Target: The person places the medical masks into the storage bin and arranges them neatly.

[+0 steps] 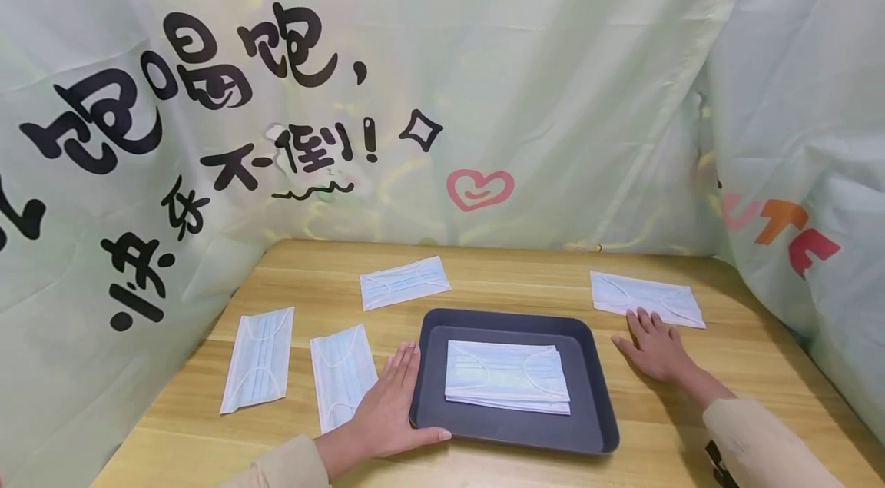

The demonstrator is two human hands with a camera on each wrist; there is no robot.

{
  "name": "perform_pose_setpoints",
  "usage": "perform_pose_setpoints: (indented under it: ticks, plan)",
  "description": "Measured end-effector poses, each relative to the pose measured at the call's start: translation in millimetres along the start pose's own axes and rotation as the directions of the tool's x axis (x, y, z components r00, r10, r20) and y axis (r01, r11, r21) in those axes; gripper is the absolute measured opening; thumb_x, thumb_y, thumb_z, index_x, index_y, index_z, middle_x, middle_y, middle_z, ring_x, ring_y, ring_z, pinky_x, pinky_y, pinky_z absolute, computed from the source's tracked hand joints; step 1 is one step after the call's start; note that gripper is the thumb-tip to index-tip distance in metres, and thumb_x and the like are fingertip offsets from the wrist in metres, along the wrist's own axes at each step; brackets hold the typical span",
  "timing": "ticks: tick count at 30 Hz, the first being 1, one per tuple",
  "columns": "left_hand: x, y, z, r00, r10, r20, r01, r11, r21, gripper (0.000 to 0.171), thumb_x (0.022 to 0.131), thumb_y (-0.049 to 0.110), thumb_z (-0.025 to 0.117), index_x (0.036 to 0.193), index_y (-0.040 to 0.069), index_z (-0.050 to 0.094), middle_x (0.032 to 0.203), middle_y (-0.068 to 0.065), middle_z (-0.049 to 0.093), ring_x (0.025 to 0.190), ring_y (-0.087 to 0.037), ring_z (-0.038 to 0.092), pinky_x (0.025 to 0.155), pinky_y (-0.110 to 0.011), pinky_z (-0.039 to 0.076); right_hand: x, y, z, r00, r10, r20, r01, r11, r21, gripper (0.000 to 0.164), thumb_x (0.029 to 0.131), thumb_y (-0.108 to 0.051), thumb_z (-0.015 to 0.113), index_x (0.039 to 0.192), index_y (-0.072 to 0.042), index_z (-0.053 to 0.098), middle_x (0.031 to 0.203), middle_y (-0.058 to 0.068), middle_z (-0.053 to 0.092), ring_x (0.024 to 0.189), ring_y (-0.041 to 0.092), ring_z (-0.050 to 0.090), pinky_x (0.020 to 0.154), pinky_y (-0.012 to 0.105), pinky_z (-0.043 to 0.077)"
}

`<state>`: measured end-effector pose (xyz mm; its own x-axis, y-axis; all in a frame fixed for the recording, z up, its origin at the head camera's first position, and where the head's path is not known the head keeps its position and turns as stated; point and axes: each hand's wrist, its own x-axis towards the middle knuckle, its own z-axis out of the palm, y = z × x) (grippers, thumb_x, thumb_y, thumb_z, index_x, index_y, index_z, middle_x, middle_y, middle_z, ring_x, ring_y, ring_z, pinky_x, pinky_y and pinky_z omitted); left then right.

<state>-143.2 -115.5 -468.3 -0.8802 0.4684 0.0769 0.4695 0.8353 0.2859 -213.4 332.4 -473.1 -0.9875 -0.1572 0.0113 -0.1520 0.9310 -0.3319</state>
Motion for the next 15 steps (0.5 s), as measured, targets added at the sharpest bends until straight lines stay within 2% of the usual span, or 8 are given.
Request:
perform_pose_setpoints:
  ticks: [15]
  plan:
    - [-0.4,0.7,0.4,1.000,0.009,-0.026,-0.009,1.000,0.006,0.118,0.070,0.079,0.051,0.145,-0.006,0.017,0.153,-0.022,0.017,0.142,-0.034,0.015,0.112,-0.047,0.026,-14,0,3,0.999,-0.020,-0.030,0.021,1.000,0.011,0.072,0.097,-0.040,0.040,0.135,0.019,0.028,0.138,0.045,0.020,0.125,0.062,0.015,0.097,0.071,0.013]
